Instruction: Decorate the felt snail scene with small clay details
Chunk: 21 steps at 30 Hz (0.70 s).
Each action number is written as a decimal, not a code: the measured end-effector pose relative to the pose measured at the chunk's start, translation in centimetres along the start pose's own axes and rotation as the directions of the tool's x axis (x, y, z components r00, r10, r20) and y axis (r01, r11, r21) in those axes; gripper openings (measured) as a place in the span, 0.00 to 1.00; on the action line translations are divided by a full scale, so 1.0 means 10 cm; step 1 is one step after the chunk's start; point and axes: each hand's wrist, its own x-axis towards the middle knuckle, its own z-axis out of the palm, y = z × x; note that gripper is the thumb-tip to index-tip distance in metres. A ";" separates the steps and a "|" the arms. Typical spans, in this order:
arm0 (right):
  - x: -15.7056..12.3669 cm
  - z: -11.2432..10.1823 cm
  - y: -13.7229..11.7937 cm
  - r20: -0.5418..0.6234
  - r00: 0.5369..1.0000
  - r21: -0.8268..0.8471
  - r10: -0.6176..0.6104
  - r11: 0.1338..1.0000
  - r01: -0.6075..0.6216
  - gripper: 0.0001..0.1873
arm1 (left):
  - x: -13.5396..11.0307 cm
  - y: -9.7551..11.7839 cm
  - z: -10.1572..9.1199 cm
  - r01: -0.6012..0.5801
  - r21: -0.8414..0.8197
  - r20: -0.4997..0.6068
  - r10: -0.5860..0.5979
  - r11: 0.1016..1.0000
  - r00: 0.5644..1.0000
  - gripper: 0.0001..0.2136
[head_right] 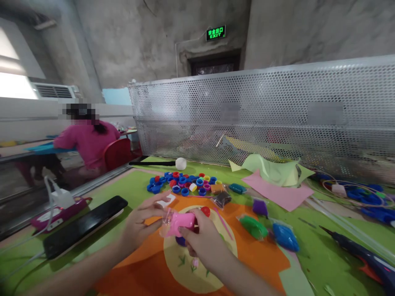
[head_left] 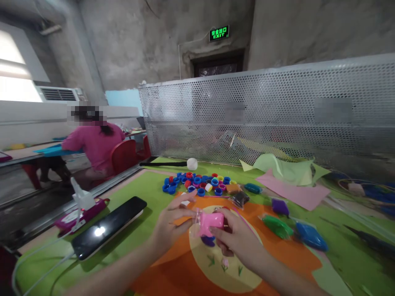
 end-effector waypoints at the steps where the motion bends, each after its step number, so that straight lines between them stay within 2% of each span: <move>1: -0.01 0.01 0.00 -0.001 1.000 -0.002 -0.003 1.000 0.003 0.11 | 0.00 0.01 0.00 0.002 0.000 0.006 -0.002 1.000 1.000 0.05; 5: -0.04 0.00 0.00 -0.029 0.999 -0.015 -0.034 0.999 0.034 0.13 | 0.02 0.08 0.00 0.038 -0.019 0.050 -0.037 0.999 0.998 0.04; 9: -0.05 -0.04 -0.04 -0.037 0.996 -0.027 -0.077 0.997 0.076 0.12 | 0.04 0.15 0.02 0.085 -0.087 0.066 -0.079 0.993 0.995 0.03; 13: -0.03 -0.11 -0.06 -0.028 0.994 -0.027 -0.106 0.994 0.105 0.12 | 0.06 0.08 -0.03 0.167 -0.190 -0.012 -0.172 0.968 0.985 0.03; 15: -0.01 -0.14 -0.05 -0.051 0.992 -0.022 -0.114 0.993 0.113 0.12 | 0.09 -0.01 -0.07 0.219 -0.263 -0.114 -0.256 0.940 0.960 0.05; 18: 0.01 -0.17 -0.05 -0.095 0.987 -0.006 -0.128 0.992 0.128 0.12 | 0.14 -0.14 -0.13 0.285 -0.404 -0.233 -0.399 0.869 0.887 0.07; 21: 0.04 -0.18 -0.05 -0.118 0.982 0.007 -0.146 0.989 0.148 0.13 | 0.16 -0.17 -0.11 0.358 -0.512 -0.179 -0.505 0.781 0.844 0.11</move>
